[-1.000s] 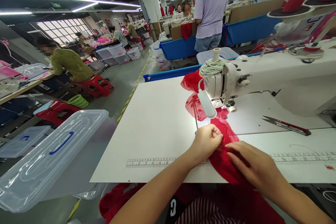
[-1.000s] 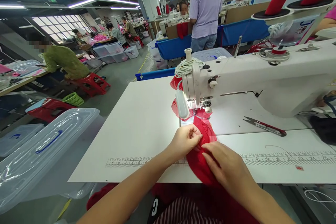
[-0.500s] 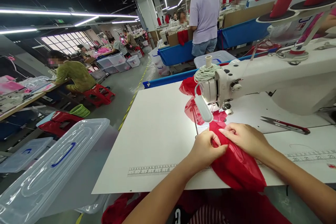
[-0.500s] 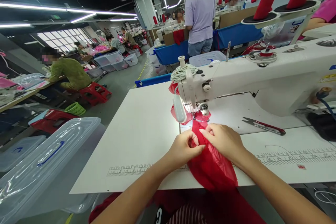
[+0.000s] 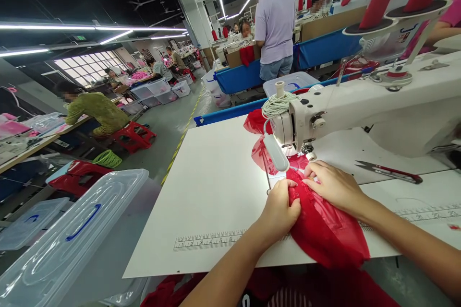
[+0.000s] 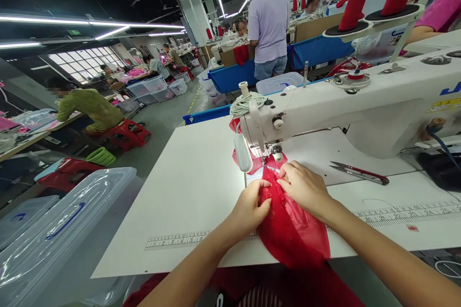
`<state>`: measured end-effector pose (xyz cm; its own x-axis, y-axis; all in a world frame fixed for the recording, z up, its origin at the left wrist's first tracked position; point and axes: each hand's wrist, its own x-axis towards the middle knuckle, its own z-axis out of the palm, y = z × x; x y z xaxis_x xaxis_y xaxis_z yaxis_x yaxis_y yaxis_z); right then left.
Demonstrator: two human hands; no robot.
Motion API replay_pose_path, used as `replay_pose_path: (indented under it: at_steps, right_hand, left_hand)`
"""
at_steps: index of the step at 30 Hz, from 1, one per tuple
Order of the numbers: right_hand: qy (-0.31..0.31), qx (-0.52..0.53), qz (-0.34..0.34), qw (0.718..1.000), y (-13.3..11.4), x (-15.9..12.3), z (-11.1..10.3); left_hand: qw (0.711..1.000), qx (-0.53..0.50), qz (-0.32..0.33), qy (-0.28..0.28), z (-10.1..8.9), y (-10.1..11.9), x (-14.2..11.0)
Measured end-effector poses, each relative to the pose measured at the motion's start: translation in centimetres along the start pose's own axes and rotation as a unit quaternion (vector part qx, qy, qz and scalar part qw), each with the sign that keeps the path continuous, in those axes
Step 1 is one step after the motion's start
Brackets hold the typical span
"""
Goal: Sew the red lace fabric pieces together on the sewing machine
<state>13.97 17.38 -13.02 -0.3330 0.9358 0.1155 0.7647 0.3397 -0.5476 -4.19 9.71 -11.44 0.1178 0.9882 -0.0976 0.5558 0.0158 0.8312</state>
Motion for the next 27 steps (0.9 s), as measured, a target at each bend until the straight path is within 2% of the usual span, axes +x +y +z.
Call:
replay_pose_path:
  at_steps: [7, 12, 19, 27]
  right_hand:
    - [0.014, -0.014, 0.013, 1.0, -0.4, 0.2, -0.2]
    - [0.014, -0.022, -0.001, 1.0, -0.5, 0.5, 0.1]
    - [0.048, -0.01, 0.032, 0.998, 0.4, 0.8, 0.0]
    - [0.052, -0.014, -0.015, 0.998, 0.0, 0.5, 0.7]
  left_hand:
    - [1.0, -0.001, -0.016, -0.006, 0.1, -0.1, -0.1]
    - [1.0, -0.003, -0.017, -0.011, -0.1, 0.1, -0.2]
    - [1.0, 0.0, -0.013, -0.003, 0.1, -0.2, -0.1]
    - [1.0, 0.002, -0.007, -0.005, 0.1, -0.1, -0.1]
